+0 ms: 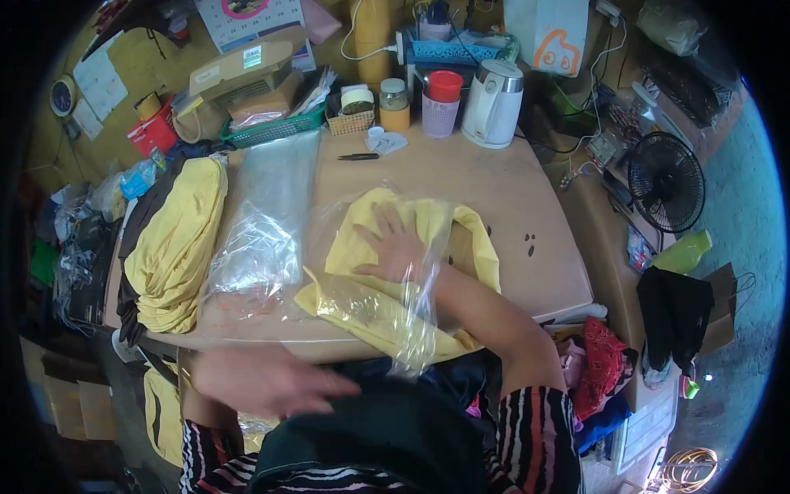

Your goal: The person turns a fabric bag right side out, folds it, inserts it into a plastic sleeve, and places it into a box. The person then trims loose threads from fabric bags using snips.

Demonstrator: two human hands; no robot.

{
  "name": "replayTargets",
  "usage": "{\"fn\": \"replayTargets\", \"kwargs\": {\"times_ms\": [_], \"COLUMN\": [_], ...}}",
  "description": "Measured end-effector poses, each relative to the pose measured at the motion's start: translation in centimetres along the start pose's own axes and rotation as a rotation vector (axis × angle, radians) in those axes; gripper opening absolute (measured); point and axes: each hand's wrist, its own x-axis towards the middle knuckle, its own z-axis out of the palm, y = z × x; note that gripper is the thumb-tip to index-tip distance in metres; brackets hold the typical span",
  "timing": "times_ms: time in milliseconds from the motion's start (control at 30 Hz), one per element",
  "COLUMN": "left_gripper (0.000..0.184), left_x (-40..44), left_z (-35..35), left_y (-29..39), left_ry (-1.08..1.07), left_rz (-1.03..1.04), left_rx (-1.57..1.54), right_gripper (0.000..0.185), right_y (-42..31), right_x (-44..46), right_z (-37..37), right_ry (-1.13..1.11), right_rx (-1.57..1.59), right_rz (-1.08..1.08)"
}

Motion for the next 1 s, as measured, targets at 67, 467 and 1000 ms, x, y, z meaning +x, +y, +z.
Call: {"fn": "replayTargets", "kwargs": {"times_ms": [67,467,1000], "left_gripper": [0.039,0.046,0.025], "left_x": [-0.5,20.9,20.2], "left_z": [-4.4,-7.5,4.6], "left_y": [-1.6,-18.9,7.4], "left_ry": [0.279,0.464,0.761], "left_rz": [-0.066,-0.280,0.688], "left_rx": [0.110,0.332,0.552], "right_gripper": [0.088,0.090,0.073], "right_y": [-1.0,-5.3,9.2], "right_x": [-0.1,-1.0,3.4], "right_z": [-0.3,-0.8,-0.1], "right_ry": [0.088,-0.007,0.083], "right_rx": [-0.099,0.172,-0.052], "right_rz": [-0.191,-0.339,0.473]}}
